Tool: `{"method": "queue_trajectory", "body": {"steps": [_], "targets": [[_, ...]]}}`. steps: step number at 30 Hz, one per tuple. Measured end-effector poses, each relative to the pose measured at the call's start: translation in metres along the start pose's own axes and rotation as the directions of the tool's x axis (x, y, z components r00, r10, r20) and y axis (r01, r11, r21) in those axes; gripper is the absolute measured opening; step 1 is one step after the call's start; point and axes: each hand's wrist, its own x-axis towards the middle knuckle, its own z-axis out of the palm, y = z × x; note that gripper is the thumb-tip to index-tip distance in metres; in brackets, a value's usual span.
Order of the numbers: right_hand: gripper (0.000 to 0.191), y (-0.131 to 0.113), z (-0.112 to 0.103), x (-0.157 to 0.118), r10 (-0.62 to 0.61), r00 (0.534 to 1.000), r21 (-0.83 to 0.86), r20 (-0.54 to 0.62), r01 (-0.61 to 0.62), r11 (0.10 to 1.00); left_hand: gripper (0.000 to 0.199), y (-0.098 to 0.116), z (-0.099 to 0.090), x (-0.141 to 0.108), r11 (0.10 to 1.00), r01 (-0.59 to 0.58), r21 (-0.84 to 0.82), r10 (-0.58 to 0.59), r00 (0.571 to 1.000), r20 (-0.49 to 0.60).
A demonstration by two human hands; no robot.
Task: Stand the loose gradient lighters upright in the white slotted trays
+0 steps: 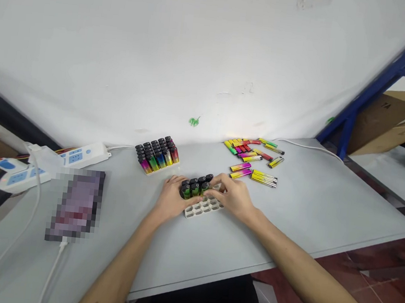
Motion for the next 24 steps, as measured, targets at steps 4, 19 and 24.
{"method": "queue_trajectory", "body": {"steps": [4, 19, 24], "targets": [[0.033, 0.002, -0.002, 0.0, -0.05, 0.998, -0.015, 0.048, 0.051, 0.999, 0.039, -0.002, 0.002, 0.0, 1.0, 0.0, 0.013, 0.0, 1.0, -0.014], [0.03, 0.079, -0.036, 0.101, 0.151, 0.977, -0.778, -0.15, -0.211, 0.592, 0.049, -0.012, -0.003, -0.002, 0.996, -0.073, 0.053, 0.07, 0.996, 0.053], [0.023, 0.072, -0.033, 0.095, 0.102, 0.971, -0.708, -0.216, -0.228, 0.668, 0.049, -0.011, -0.004, -0.003, 0.997, -0.066, 0.05, 0.063, 0.997, 0.053]]}}
